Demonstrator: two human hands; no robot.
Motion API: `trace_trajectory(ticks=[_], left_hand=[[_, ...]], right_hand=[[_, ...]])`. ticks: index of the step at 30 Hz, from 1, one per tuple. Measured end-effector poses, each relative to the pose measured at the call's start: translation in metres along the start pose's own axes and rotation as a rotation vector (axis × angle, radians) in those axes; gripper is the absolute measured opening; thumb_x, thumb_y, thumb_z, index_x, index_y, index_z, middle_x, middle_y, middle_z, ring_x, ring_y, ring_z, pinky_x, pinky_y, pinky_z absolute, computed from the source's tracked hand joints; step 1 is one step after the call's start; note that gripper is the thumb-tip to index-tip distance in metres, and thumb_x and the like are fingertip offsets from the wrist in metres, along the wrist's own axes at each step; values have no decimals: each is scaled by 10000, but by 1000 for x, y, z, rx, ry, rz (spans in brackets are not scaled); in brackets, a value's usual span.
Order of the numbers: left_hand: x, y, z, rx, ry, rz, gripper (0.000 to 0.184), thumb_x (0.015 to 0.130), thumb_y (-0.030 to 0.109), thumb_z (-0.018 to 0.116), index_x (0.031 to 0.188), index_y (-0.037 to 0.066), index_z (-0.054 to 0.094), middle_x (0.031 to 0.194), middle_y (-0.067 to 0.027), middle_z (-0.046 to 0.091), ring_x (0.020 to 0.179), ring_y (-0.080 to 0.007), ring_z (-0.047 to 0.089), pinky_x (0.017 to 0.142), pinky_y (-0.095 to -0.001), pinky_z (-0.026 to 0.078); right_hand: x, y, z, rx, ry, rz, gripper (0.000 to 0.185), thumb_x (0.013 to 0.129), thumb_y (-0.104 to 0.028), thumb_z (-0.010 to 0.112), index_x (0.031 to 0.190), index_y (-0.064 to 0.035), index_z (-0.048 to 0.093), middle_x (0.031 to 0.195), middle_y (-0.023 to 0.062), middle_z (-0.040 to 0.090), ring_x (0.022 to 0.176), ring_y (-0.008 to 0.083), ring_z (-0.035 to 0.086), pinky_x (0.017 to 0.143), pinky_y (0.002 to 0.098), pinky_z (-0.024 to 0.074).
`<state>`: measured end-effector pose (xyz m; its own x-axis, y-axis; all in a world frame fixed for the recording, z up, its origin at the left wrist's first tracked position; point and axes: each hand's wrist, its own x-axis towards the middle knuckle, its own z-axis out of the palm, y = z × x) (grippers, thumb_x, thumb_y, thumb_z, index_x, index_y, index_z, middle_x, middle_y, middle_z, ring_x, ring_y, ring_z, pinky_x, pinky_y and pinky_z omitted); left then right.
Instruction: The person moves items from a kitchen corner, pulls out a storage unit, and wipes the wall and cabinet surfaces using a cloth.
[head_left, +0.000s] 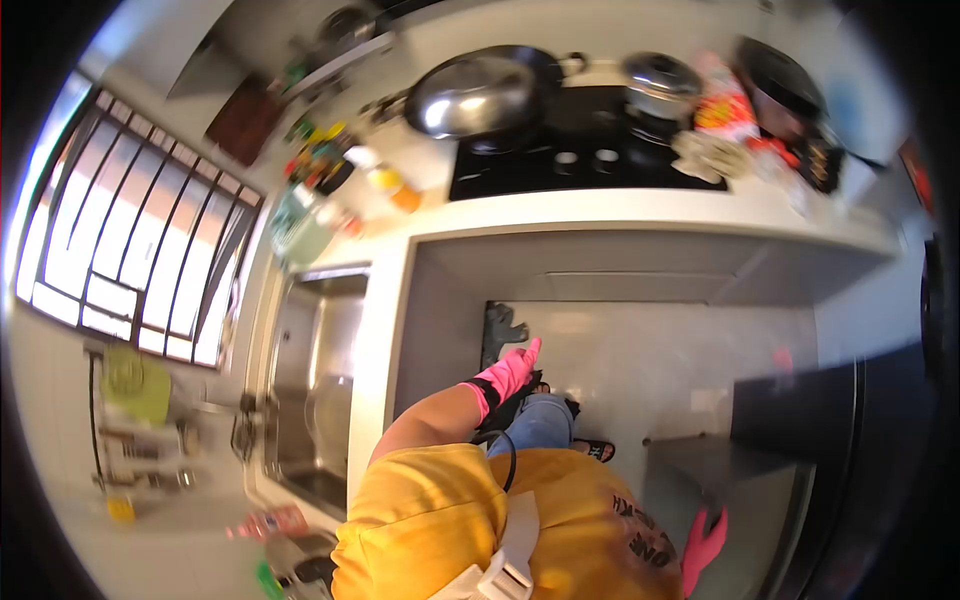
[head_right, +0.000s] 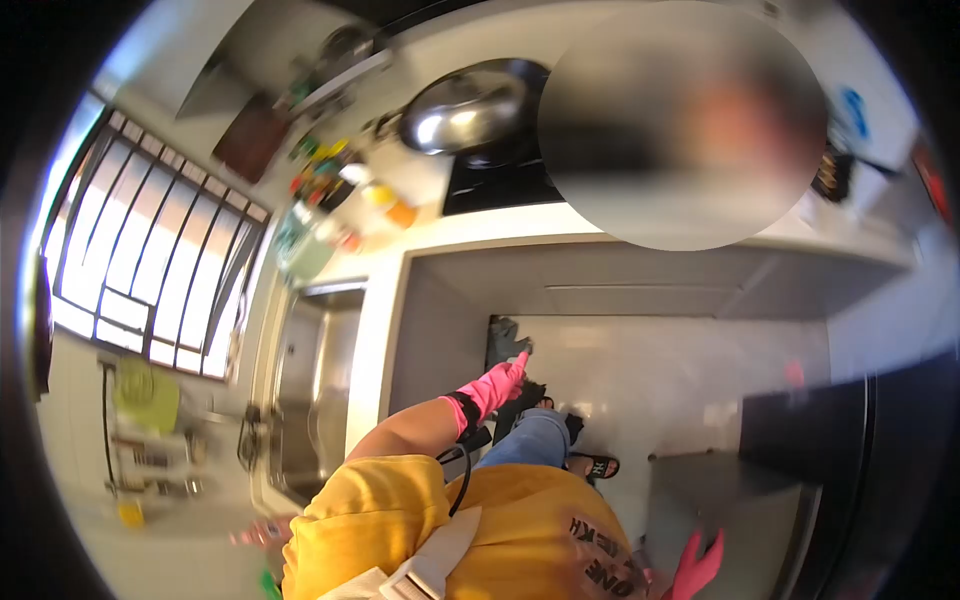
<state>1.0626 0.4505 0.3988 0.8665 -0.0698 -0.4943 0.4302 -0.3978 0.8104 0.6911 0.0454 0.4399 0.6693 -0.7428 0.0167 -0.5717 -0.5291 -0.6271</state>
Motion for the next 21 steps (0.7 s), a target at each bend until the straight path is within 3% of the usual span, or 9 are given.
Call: trace_trajectory(ticks=[3,5,6,9,10,11,15,18,21], left_hand=[[-21,-13,-28,202,94,157,722,928,617,400,947,-66,632,781,-226,637,753,-344,622,733,-406,488],[-37,-5,-40,303,149,203,678,944,568,394,940,-58,654,892,-289,638,932,-458,587,857,-462,451],[-39,-4,-45,294,135,208,669,946,561,395,947,-55,655,889,-285,640,933,-455,588,860,-462,452],[-47,25,-67,309,98,203,619,966,515,408,1019,-56,641,965,-266,646,984,-408,599,879,-426,451],[-52,34,-74,320,85,201,599,974,495,414,1051,-58,634,1004,-259,649,1009,-387,604,887,-407,450],[-60,36,-79,253,121,176,595,974,495,415,1065,-53,627,1016,-254,649,1016,-382,602,897,-406,446],[-62,63,-108,100,84,26,610,944,532,461,1113,-39,591,978,-159,659,923,-303,621,916,-373,458],[-50,36,-120,-373,0,-83,668,904,603,494,979,-45,638,886,-117,674,810,-197,641,788,-312,504],[-59,37,-146,-324,41,-185,664,911,615,476,863,-23,657,730,-86,657,649,-175,629,633,-282,523]], right_hand=[[35,27,-1,225,-126,-53,498,912,-226,627,1296,60,487,1310,237,510,1246,312,484,1047,384,377],[64,-23,-21,98,7,-212,516,884,-254,682,1251,70,520,1141,237,592,1031,313,578,887,384,469],[71,-55,-33,39,82,-287,526,870,-268,709,1229,76,536,1056,237,632,924,314,624,807,383,515],[92,-153,-36,33,174,-390,385,899,-166,670,1204,48,573,1106,217,639,951,251,640,831,329,531],[130,-118,0,396,90,-175,398,923,-174,596,1236,65,538,1327,221,511,1204,304,518,1003,389,413],[148,-71,7,372,-7,-220,407,921,-173,600,1248,59,531,1319,218,514,1216,300,509,1015,385,403],[118,-230,0,108,-136,-303,340,918,-123,582,1222,26,563,1339,185,501,1225,278,493,1036,373,378],[138,-257,22,99,-115,-438,326,854,-110,630,1156,8,602,1243,201,571,1154,336,546,1002,367,407],[200,-274,52,11,-161,-499,383,832,-111,656,1198,-22,590,1274,235,545,1219,366,503,1034,385,384]])
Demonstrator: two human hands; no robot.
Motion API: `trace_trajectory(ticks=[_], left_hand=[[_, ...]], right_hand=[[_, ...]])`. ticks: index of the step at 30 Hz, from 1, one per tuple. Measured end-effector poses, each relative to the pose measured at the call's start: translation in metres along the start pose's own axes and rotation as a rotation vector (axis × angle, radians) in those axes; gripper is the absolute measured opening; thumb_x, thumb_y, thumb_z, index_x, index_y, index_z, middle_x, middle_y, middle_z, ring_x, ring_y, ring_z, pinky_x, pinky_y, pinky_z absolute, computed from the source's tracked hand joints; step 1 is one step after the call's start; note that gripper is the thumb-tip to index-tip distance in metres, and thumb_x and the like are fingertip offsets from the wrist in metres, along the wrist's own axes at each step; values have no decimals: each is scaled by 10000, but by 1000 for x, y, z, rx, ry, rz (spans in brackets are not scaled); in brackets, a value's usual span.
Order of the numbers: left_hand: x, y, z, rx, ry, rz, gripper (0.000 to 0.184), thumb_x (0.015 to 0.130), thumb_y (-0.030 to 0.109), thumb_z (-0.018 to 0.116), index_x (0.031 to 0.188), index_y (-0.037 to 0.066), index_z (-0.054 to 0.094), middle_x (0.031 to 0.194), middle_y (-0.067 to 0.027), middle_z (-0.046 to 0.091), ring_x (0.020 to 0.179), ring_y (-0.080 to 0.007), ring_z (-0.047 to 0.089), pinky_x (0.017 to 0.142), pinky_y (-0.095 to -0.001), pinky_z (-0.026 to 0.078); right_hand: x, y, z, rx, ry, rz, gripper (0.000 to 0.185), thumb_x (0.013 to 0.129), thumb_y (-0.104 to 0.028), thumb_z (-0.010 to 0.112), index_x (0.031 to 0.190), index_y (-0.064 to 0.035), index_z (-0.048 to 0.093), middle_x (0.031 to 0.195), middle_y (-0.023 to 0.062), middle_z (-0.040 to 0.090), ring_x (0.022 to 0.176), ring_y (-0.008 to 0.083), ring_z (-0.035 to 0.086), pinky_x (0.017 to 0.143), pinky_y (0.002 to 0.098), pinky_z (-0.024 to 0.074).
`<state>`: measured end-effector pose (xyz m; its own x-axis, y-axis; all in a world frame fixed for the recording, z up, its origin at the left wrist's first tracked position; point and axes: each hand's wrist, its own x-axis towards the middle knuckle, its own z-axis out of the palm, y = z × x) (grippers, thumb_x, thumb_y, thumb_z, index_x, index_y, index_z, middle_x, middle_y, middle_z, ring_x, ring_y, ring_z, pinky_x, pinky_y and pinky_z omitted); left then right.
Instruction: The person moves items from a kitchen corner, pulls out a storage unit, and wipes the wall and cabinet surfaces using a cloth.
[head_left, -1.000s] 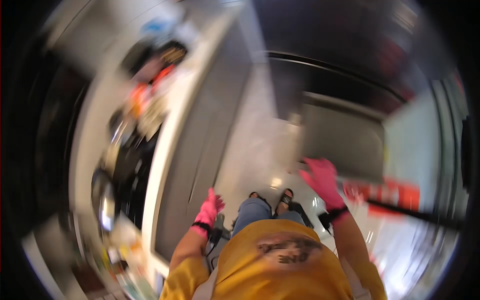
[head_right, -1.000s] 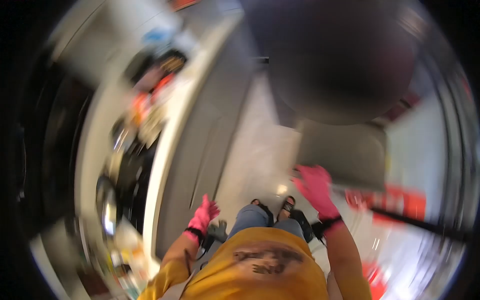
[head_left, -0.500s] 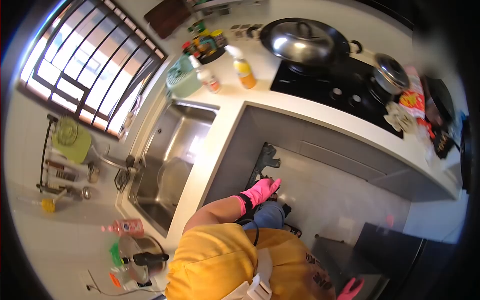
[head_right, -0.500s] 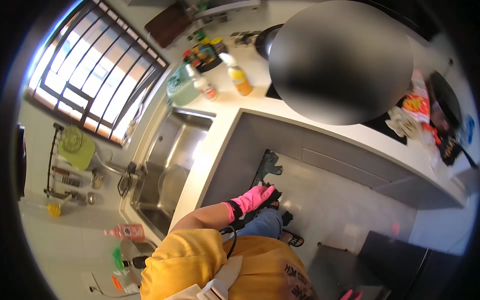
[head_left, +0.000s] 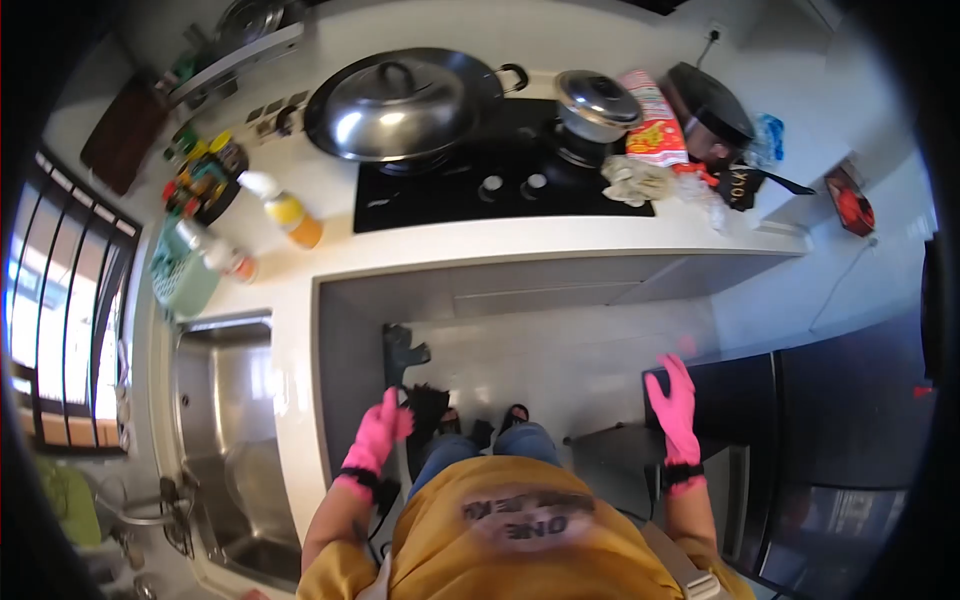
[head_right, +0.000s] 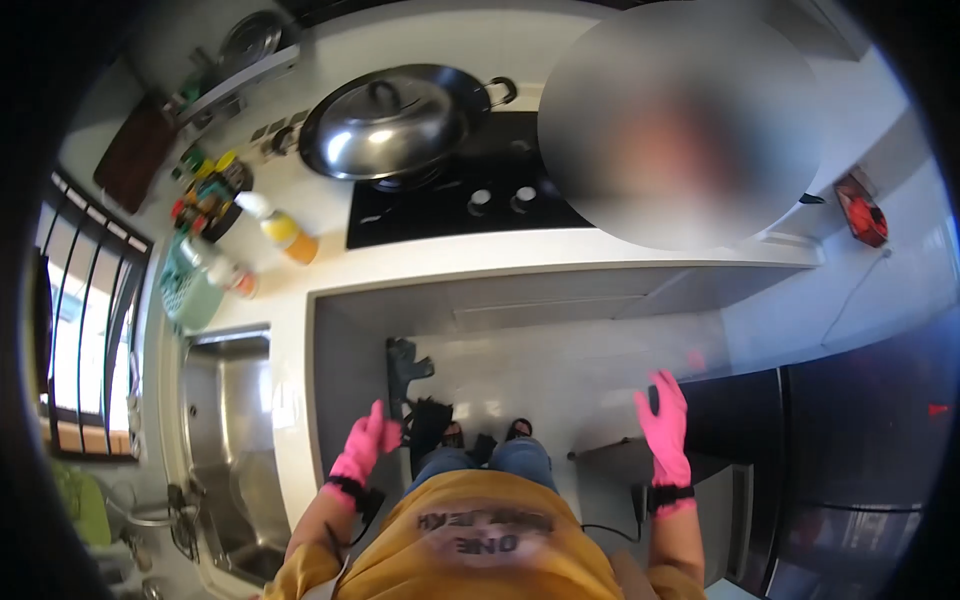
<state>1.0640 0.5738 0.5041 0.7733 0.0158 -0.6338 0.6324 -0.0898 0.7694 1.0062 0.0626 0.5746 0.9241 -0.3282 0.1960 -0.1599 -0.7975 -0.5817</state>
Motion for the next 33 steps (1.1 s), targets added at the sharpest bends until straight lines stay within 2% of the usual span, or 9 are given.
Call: trace_trajectory(ticks=[8,13,15,16,17,21,25,28,33], left_hand=[[-26,-84,-24,-176,368,-122,770,907,680,373,820,-30,658,709,-139,677,554,-249,662,487,-331,537],[-82,-110,30,-387,478,-287,778,851,702,479,906,-58,634,807,-162,670,668,-267,668,629,-358,553],[-104,-118,50,-334,483,-208,754,874,663,489,948,-78,611,804,-165,657,680,-246,659,650,-342,550],[-113,-120,62,-345,551,-220,744,881,658,479,961,-70,608,804,-151,655,682,-234,652,654,-335,548],[-122,-127,71,-395,575,-242,726,885,657,474,958,-53,611,805,-132,658,678,-221,649,645,-329,543],[-138,-185,89,-520,657,-359,710,891,655,455,900,-33,630,762,-138,664,623,-225,660,594,-328,551],[-164,-204,92,-593,636,-475,762,889,683,417,830,-37,660,696,-147,661,579,-234,649,564,-334,543],[-162,-155,79,-538,605,-498,783,895,685,402,770,-40,670,653,-147,649,523,-227,612,522,-332,507],[-132,-69,15,-595,644,-142,697,914,627,449,798,-17,688,652,-106,648,506,-195,583,531,-292,494]], right_hand=[[272,4,32,3,-4,-348,559,794,-81,675,1326,-109,506,1422,215,415,1330,337,397,1086,386,333],[441,43,73,84,-110,-495,512,822,-75,586,1317,-11,473,1333,203,516,1265,333,472,1068,381,363],[478,58,87,-222,-356,-609,537,870,-205,555,1355,-13,427,1361,211,483,1288,345,436,1081,382,351],[535,146,135,-809,-285,-834,563,915,-213,517,1418,-32,341,1457,141,387,1349,272,364,1114,339,298],[571,186,152,-667,-476,-905,510,966,-267,425,1418,-44,348,1493,117,336,1382,230,306,1120,306,269],[546,135,155,-423,-392,-590,468,971,-273,430,1376,-44,383,1433,109,379,1329,219,348,1093,307,296],[473,33,144,-150,-190,-563,429,976,-280,434,1333,-44,418,1372,101,422,1276,209,391,1065,308,322],[439,-54,142,98,-116,-628,402,979,-285,437,1301,-44,444,1327,95,454,1237,201,422,1044,310,342],[343,-238,112,554,-14,-760,365,985,-293,442,1248,-44,488,1252,85,507,1170,188,475,1009,311,376]])
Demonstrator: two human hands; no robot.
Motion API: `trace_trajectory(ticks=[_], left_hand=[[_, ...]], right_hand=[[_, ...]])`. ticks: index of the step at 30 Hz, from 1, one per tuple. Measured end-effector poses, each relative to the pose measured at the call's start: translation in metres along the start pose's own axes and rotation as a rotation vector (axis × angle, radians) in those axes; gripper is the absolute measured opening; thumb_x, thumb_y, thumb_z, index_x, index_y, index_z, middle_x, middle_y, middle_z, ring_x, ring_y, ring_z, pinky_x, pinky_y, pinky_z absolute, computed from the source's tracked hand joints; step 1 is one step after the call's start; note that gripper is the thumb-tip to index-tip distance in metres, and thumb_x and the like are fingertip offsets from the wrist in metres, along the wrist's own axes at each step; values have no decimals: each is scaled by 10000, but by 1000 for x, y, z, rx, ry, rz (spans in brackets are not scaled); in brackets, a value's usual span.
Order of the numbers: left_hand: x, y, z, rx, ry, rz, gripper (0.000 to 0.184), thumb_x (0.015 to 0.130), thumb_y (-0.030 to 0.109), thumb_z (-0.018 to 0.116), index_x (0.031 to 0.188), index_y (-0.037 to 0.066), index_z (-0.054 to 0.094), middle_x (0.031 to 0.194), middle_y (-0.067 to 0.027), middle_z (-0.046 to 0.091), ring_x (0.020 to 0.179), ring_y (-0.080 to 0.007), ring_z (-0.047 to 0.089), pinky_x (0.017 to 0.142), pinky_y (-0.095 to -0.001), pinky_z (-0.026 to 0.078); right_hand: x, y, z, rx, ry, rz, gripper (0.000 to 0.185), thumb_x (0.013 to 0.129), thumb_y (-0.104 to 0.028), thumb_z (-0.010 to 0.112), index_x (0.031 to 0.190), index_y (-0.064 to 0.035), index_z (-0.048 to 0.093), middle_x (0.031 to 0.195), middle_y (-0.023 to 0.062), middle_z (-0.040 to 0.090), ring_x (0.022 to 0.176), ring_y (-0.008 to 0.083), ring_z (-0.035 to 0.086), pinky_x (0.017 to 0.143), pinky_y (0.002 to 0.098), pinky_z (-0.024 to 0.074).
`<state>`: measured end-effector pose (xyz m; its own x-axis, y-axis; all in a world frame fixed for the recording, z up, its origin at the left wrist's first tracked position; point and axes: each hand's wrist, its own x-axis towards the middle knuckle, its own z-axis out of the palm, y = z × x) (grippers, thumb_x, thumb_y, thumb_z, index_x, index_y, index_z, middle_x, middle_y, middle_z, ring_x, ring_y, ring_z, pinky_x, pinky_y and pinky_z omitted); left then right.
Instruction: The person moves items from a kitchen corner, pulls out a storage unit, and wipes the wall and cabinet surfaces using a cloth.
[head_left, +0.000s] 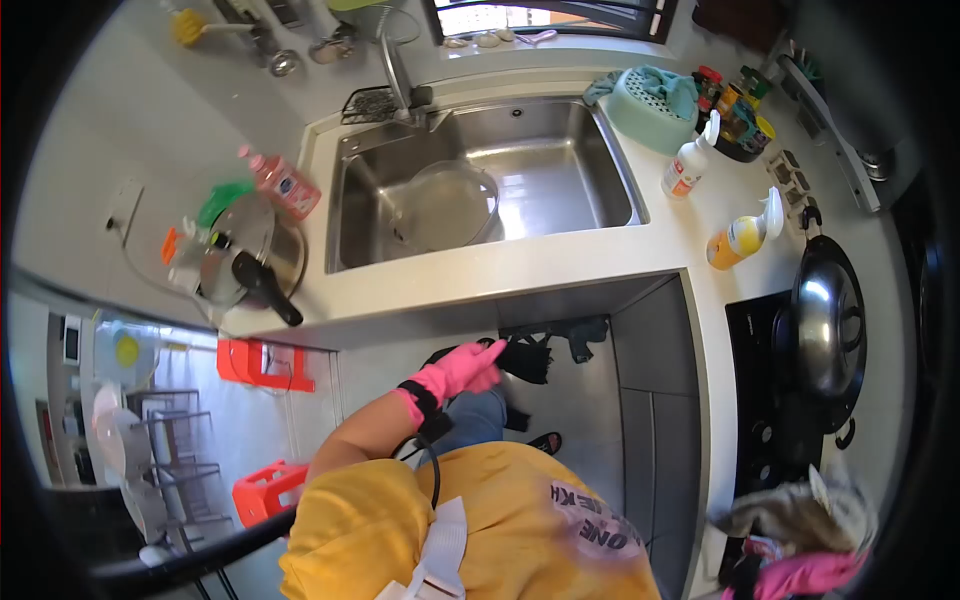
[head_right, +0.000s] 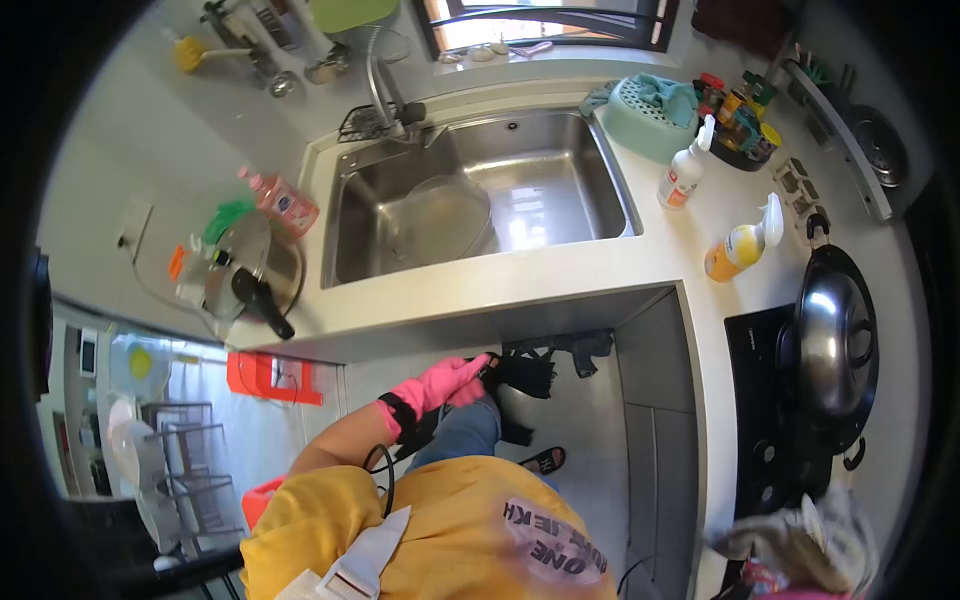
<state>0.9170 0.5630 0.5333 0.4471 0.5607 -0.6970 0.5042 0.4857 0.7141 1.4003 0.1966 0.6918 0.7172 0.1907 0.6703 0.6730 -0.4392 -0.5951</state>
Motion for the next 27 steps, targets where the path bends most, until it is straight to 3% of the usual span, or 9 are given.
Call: trace_trajectory(ticks=[6,10,13,15,17,22,24,25,27], left_hand=[[74,90,-2,-298,-622,113,639,951,566,435,1216,2,577,968,-117,683,866,-205,666,774,-299,527],[89,135,-1,-641,-835,-45,771,888,658,445,1466,178,274,1415,-183,376,1213,-383,476,950,-533,457],[85,186,6,-818,-812,-113,915,787,782,448,1497,276,172,1551,-147,72,1319,-512,269,936,-739,350],[83,213,19,-830,-750,-147,952,766,809,435,1484,214,242,1507,-155,239,1321,-478,292,952,-721,346],[120,206,30,-716,-1029,83,816,854,696,422,1456,157,311,1444,-124,382,1310,-346,366,1027,-604,345],[139,175,52,-409,-986,411,699,914,392,550,1473,99,249,1494,-116,313,1353,-296,346,1089,-452,342],[53,189,80,47,-761,629,558,886,333,626,1315,27,442,1280,-143,524,1130,-291,527,963,-433,448],[35,185,98,-330,-851,268,499,845,280,695,1219,-8,533,1147,-162,627,979,-287,616,870,-427,504],[20,170,127,68,-989,723,422,872,285,660,1155,-13,565,1156,-177,613,981,-278,611,866,-440,502]], right_hand=[[14,-242,102,267,196,-53,336,992,-303,448,1184,-44,541,1161,72,572,1091,173,538,968,314,416],[9,-313,191,956,101,231,332,990,-312,454,1183,-59,550,1139,74,594,1068,176,565,945,333,449],[-19,-346,224,915,-35,248,310,992,-274,486,1193,-40,526,1119,95,582,1019,185,586,908,319,476],[-47,-342,231,505,-35,19,274,987,-211,496,1206,-50,532,1104,63,552,1066,142,519,939,280,419],[-72,-363,226,1547,-25,404,246,989,-172,486,1178,-18,521,1036,33,543,992,89,506,880,254,426],[-105,-288,176,1150,52,516,259,929,-62,554,1180,-10,514,977,34,562,938,87,539,834,235,449],[-139,-227,158,942,71,455,350,919,-55,564,1260,-36,488,1073,73,560,989,125,549,876,269,452],[-156,-210,141,784,98,480,411,928,-65,561,1319,-58,435,1149,78,537,1049,134,534,916,275,440],[-197,-186,103,473,139,531,541,944,-85,554,1436,-100,329,1301,87,490,1169,153,505,996,289,415]])
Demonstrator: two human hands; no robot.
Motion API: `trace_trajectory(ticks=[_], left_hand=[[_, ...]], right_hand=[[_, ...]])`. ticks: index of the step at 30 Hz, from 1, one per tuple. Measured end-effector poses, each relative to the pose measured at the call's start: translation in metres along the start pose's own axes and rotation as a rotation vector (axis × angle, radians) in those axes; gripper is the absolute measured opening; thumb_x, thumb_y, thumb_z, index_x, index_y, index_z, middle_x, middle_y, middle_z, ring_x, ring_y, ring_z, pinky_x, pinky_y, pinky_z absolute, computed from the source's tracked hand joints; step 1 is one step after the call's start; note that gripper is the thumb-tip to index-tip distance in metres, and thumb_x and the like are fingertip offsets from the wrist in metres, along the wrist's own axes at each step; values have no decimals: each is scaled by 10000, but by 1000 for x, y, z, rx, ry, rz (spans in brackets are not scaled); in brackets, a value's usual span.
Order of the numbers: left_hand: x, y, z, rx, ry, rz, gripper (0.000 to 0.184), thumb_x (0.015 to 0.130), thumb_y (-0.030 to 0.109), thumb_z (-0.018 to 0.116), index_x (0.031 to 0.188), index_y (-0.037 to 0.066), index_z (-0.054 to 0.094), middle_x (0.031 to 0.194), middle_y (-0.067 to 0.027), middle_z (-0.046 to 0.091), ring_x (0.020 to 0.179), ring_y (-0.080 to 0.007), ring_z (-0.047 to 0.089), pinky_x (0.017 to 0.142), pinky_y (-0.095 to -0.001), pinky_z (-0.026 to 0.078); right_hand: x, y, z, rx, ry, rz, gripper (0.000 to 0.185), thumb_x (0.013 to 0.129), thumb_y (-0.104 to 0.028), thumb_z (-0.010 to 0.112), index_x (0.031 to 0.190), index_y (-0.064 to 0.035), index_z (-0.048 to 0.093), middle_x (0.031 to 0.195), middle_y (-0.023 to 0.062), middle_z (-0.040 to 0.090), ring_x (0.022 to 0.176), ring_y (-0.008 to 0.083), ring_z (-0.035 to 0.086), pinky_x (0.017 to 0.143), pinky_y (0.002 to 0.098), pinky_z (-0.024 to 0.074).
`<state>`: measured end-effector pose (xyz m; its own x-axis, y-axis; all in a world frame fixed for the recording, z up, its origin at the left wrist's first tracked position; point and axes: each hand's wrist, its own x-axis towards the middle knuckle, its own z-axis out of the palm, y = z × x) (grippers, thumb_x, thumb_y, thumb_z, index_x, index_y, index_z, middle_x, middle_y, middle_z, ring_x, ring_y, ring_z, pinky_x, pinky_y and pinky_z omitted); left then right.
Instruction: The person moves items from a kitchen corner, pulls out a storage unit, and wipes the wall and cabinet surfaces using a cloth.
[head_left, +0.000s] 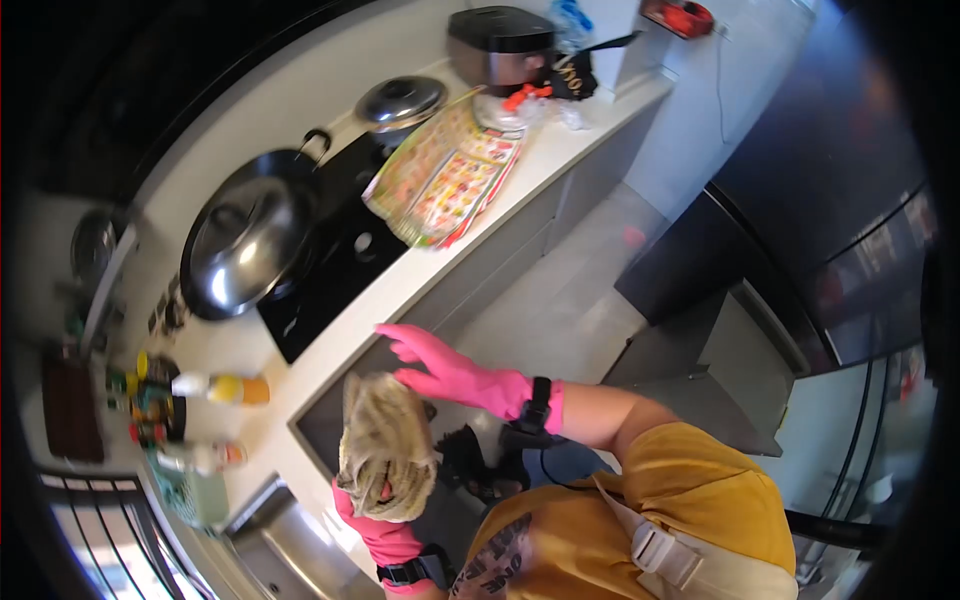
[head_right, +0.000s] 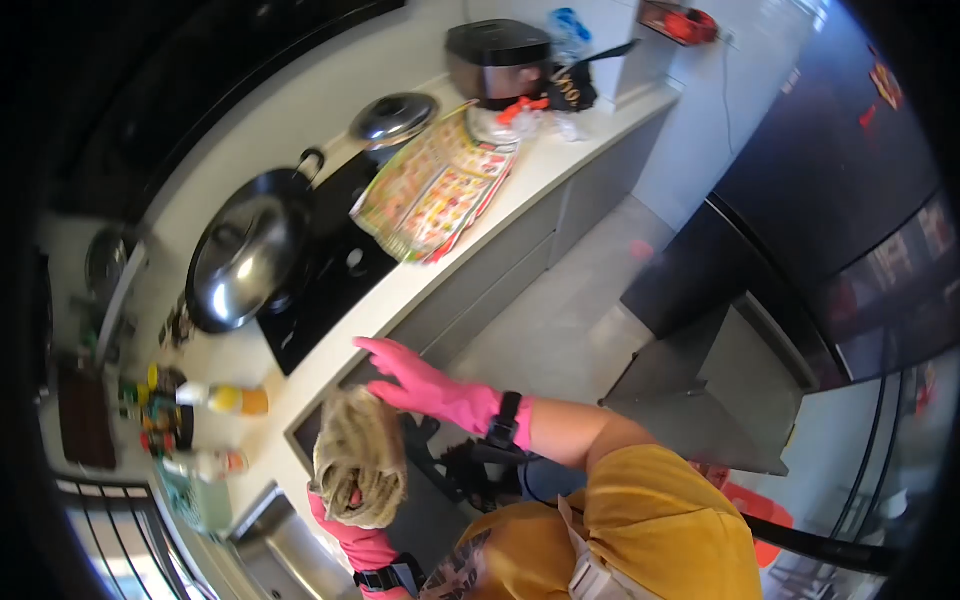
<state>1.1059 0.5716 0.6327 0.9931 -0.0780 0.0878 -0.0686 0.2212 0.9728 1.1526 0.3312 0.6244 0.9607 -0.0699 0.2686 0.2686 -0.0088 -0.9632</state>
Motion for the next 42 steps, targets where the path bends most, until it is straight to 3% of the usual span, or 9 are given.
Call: trace_trajectory(ticks=[1,5,10,11,15,22,32,36,42], left_hand=[[12,5,13,654,-172,295,394,948,281,538,1226,2,521,1107,-154,628,914,-270,647,824,-399,531],[41,-1,141,-363,-112,-270,345,952,243,510,1172,-19,554,1086,-152,646,947,-249,641,865,-392,512],[62,-43,266,511,-1029,-358,271,771,88,753,1018,40,651,1019,-77,619,924,-232,613,886,-350,473],[58,-54,298,541,-1195,-239,275,771,81,750,1027,53,655,999,-81,609,952,-228,600,906,-345,458],[55,-68,385,486,-1513,-166,298,795,74,714,1086,59,652,1077,-132,604,1085,-229,556,975,-331,413],[112,-96,475,682,-1361,-86,387,847,164,686,1208,52,603,1328,-174,524,1261,-284,472,1051,-378,359],[246,-230,645,1062,-1611,869,646,850,377,645,1323,-22,460,1415,-225,418,1346,-372,342,1103,-420,301],[272,-279,709,1070,-1493,1089,704,860,405,617,1373,-27,404,1439,-232,384,1374,-377,297,1126,-443,249],[334,-320,778,988,-1330,1246,712,864,327,633,1422,-6,342,1444,-217,374,1371,-377,304,1124,-478,233]], right_hand=[[-12,6,-21,59,21,96,608,942,-98,569,1470,-129,270,1384,85,406,1218,168,470,1020,306,398],[-85,59,-105,501,59,311,635,986,-301,512,1504,-134,187,1500,62,289,1326,197,375,1079,341,342],[-108,95,-171,1222,57,242,642,995,-480,399,1465,-68,254,1426,61,410,1322,189,384,1096,319,317],[-118,67,-194,1294,142,465,542,990,-408,469,1360,-18,398,1272,89,561,1178,209,537,1002,350,438],[-130,43,-265,1432,499,343,360,897,-144,624,1211,-6,517,1078,135,645,928,255,662,769,386,571],[-139,98,-365,1054,1100,164,531,798,13,651,1291,-24,458,1105,122,621,970,276,638,827,407,552],[-107,148,-462,901,1417,312,546,799,20,619,1302,-93,440,1146,112,577,1037,294,605,871,425,538],[-65,144,-502,1065,1405,251,496,798,-72,710,1239,-65,484,1125,106,598,1030,248,607,856,394,532],[50,282,-549,240,1412,292,599,936,-347,575,1401,-29,371,1337,93,493,1162,188,533,941,297,469]])
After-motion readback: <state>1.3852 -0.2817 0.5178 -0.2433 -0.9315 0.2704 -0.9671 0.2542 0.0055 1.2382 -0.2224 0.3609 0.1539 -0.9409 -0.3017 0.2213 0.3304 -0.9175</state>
